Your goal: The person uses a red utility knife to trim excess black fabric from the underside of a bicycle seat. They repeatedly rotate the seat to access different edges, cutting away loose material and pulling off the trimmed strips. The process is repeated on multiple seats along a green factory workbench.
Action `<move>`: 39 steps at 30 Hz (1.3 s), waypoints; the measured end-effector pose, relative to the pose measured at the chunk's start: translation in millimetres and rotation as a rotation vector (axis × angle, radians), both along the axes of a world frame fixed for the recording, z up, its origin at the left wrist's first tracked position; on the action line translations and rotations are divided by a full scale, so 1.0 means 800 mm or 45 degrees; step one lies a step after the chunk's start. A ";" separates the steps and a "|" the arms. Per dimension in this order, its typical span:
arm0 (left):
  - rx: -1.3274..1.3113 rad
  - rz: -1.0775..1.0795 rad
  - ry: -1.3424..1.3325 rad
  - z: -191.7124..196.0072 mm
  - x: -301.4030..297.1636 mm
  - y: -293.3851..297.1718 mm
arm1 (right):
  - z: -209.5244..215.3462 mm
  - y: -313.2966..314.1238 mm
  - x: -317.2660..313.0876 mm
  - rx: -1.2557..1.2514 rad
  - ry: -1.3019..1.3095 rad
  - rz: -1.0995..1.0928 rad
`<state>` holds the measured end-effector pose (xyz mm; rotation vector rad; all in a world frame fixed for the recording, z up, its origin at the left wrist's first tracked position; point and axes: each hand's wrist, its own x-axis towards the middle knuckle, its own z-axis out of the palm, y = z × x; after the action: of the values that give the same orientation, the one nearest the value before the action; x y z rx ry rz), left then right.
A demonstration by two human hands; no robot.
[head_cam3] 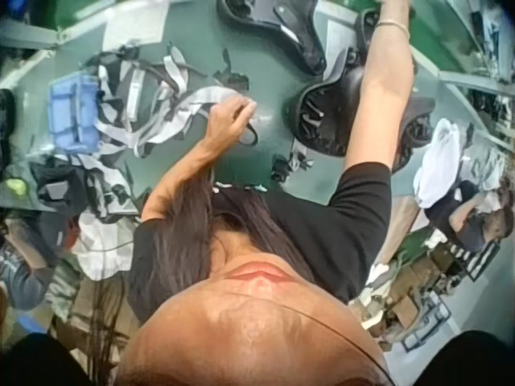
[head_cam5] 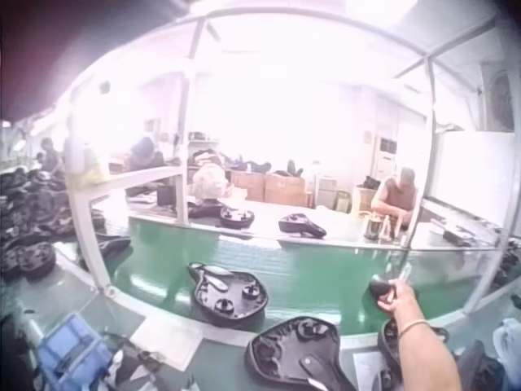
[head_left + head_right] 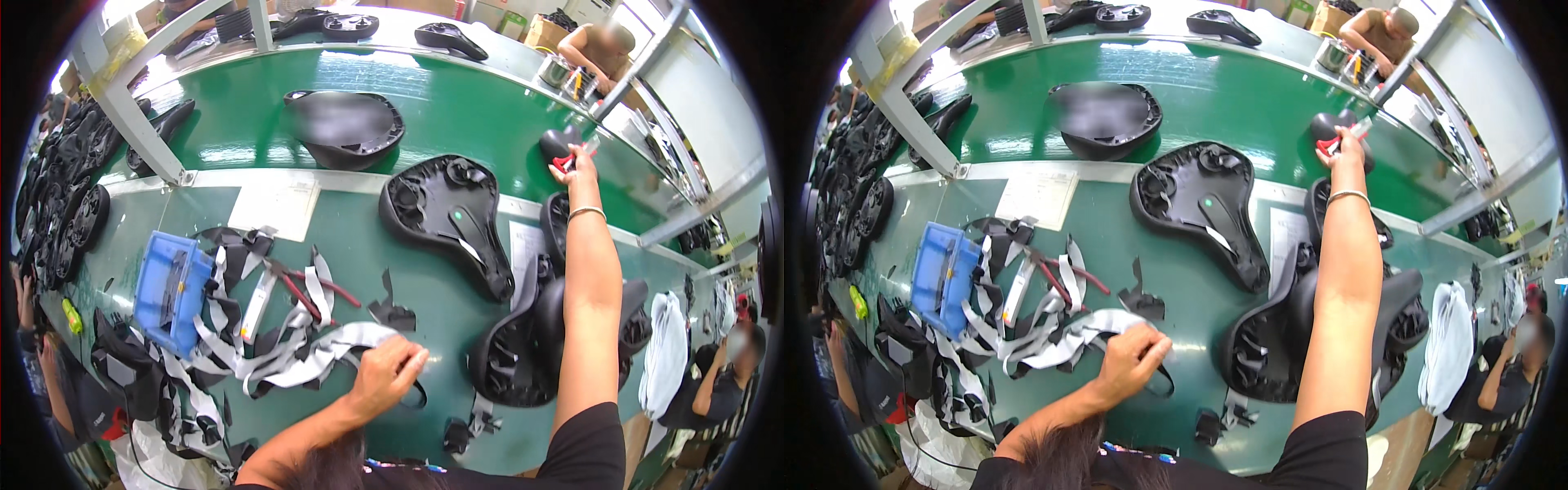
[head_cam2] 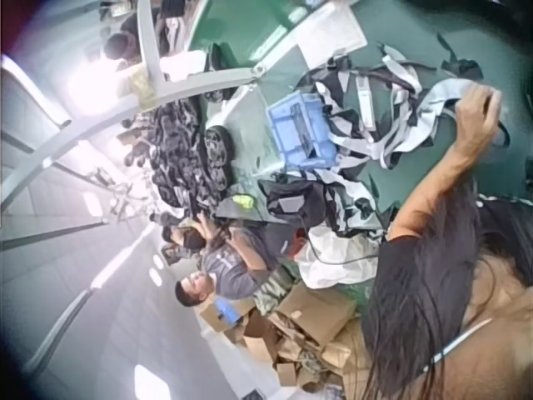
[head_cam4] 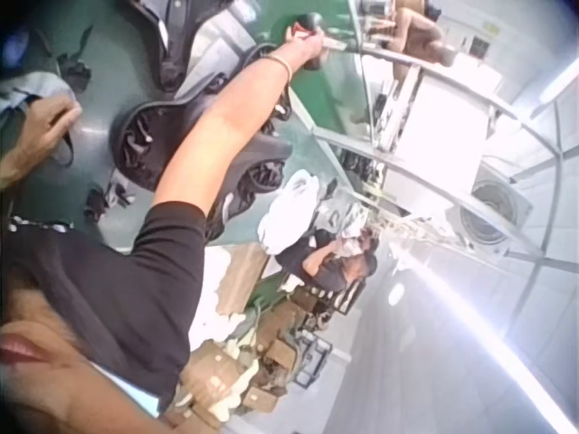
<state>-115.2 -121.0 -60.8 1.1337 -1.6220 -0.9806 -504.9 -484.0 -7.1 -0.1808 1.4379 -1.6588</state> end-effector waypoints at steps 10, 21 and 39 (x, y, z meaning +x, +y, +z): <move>0.067 -0.061 0.079 0.003 -0.006 0.000 | 0.006 -0.036 -0.096 -0.507 0.119 -0.092; 0.716 -0.039 1.177 0.006 0.043 -0.015 | 0.145 0.441 0.274 -1.097 2.263 1.423; 0.682 -0.128 0.139 0.108 0.115 0.038 | 0.034 0.568 0.246 -0.854 2.349 1.474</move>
<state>-23.5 -91.0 25.6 1.3249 -1.3738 -1.5759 -307.7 -29.3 19.9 -2.7813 1.1038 -0.5292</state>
